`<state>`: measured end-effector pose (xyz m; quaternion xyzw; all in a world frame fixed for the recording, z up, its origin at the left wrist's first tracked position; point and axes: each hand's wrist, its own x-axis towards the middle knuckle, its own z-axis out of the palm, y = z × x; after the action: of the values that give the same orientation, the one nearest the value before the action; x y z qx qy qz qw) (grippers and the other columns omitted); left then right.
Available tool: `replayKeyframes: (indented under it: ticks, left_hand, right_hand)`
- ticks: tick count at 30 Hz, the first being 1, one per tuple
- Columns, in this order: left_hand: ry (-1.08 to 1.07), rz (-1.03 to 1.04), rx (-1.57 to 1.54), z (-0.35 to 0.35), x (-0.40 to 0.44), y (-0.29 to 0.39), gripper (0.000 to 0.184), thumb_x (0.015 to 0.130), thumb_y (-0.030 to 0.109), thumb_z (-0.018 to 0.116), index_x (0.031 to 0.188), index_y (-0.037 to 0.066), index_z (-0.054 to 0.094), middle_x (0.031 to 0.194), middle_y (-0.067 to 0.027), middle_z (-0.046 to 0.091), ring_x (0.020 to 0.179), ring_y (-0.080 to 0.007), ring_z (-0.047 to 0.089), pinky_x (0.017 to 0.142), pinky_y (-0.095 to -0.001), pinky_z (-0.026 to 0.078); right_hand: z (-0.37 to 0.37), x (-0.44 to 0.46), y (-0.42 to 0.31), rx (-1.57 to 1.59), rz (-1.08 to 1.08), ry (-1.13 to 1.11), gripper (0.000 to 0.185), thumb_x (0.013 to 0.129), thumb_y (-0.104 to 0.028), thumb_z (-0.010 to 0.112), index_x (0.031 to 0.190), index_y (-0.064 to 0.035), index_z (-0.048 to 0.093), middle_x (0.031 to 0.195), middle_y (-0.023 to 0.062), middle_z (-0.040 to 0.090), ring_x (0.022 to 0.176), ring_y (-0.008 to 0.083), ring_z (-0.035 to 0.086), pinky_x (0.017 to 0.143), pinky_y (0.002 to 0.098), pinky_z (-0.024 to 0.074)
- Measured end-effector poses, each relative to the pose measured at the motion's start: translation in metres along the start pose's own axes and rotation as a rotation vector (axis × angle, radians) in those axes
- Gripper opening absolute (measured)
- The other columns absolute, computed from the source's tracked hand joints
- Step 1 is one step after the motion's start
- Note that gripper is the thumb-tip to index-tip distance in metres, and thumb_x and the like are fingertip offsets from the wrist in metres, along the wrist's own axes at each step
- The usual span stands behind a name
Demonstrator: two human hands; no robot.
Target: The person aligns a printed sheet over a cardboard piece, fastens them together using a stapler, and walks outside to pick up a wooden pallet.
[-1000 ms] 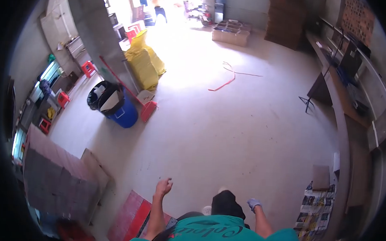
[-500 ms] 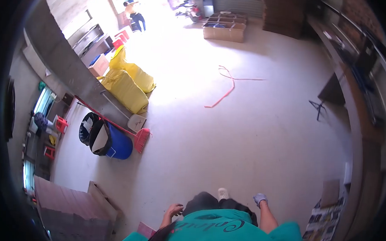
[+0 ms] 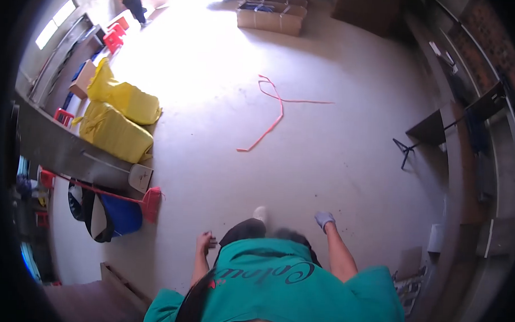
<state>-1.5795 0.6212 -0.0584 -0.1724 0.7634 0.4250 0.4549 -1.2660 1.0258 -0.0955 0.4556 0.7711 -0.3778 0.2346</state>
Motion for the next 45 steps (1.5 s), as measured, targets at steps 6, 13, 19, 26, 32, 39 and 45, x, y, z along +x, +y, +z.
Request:
replayKeyframes:
  ticks: [6,13,19,26,32,39,45]
  left_hand:
    - [-0.107,0.242,0.146,0.058,0.045,0.208,0.036,0.081,0.022,0.045,0.113,0.003,0.044,0.086,-0.0124,0.057,0.065,-0.0199,0.058,0.054,-0.0304,0.047]
    - [-0.042,0.262,0.031,0.132,0.119,0.373,0.034,0.081,0.021,0.048,0.11,0.004,0.046,0.079,-0.0078,0.056,0.06,-0.0147,0.056,0.049,-0.0242,0.044]
    - [0.084,0.15,-0.09,0.163,0.159,0.471,0.036,0.082,0.021,0.046,0.113,0.004,0.042,0.081,-0.0091,0.057,0.06,-0.0184,0.058,0.048,-0.0275,0.046]
    - [0.068,0.024,-0.156,0.165,0.214,0.526,0.042,0.083,0.023,0.043,0.119,0.004,0.033,0.101,-0.0189,0.051,0.077,-0.0309,0.057,0.059,-0.0397,0.05]
    - [0.045,-0.098,-0.159,0.135,0.253,0.556,0.045,0.083,0.025,0.041,0.122,0.006,0.028,0.113,-0.022,0.042,0.092,-0.039,0.05,0.072,-0.0497,0.044]
    - [0.0,-0.13,-0.049,0.172,0.326,0.68,0.042,0.082,0.023,0.041,0.12,0.006,0.031,0.11,-0.0213,0.043,0.088,-0.0376,0.051,0.065,-0.0499,0.046]
    - [-0.291,0.371,0.179,0.289,0.371,0.872,0.042,0.08,0.029,0.051,0.112,0.003,0.042,0.082,-0.0136,0.056,0.062,-0.0212,0.058,0.05,-0.0277,0.048]
  right_hand:
    - [-0.051,0.065,-0.02,0.25,0.198,0.077,0.023,0.077,-0.027,0.044,0.075,-0.0062,0.055,0.067,0.0085,0.054,0.054,0.0178,0.052,0.043,0.0337,0.0412]
    - [-0.138,0.195,-0.062,0.134,0.356,-0.192,0.039,0.079,-0.032,0.035,0.092,-0.0043,0.058,0.092,0.0154,0.058,0.081,0.0284,0.058,0.069,0.0396,0.0446]
    - [-0.297,0.349,-0.099,-0.118,0.067,-0.133,0.027,0.077,-0.03,0.047,0.086,-0.0059,0.055,0.068,0.0088,0.053,0.06,0.0186,0.053,0.048,0.0306,0.0445]
    - [-0.442,0.437,-0.179,0.755,-0.002,0.329,0.02,0.079,-0.032,0.048,0.083,-0.0127,0.053,0.059,-0.002,0.045,0.051,0.0076,0.042,0.042,0.0225,0.0364]
    - [-0.459,0.476,-0.168,0.675,0.067,0.363,0.021,0.078,-0.031,0.047,0.085,-0.0121,0.055,0.06,-0.0007,0.048,0.051,0.0087,0.044,0.043,0.026,0.0374]
    - [-0.393,0.432,-0.121,0.502,0.534,0.284,0.03,0.079,-0.032,0.042,0.071,-0.0066,0.054,0.058,0.0069,0.052,0.044,0.015,0.046,0.04,0.0323,0.0376]
    - [-0.369,0.385,-0.178,1.158,1.036,0.144,0.019,0.076,-0.021,0.053,0.078,-0.0028,0.057,0.074,0.0129,0.056,0.057,0.0203,0.055,0.048,0.0379,0.0458]
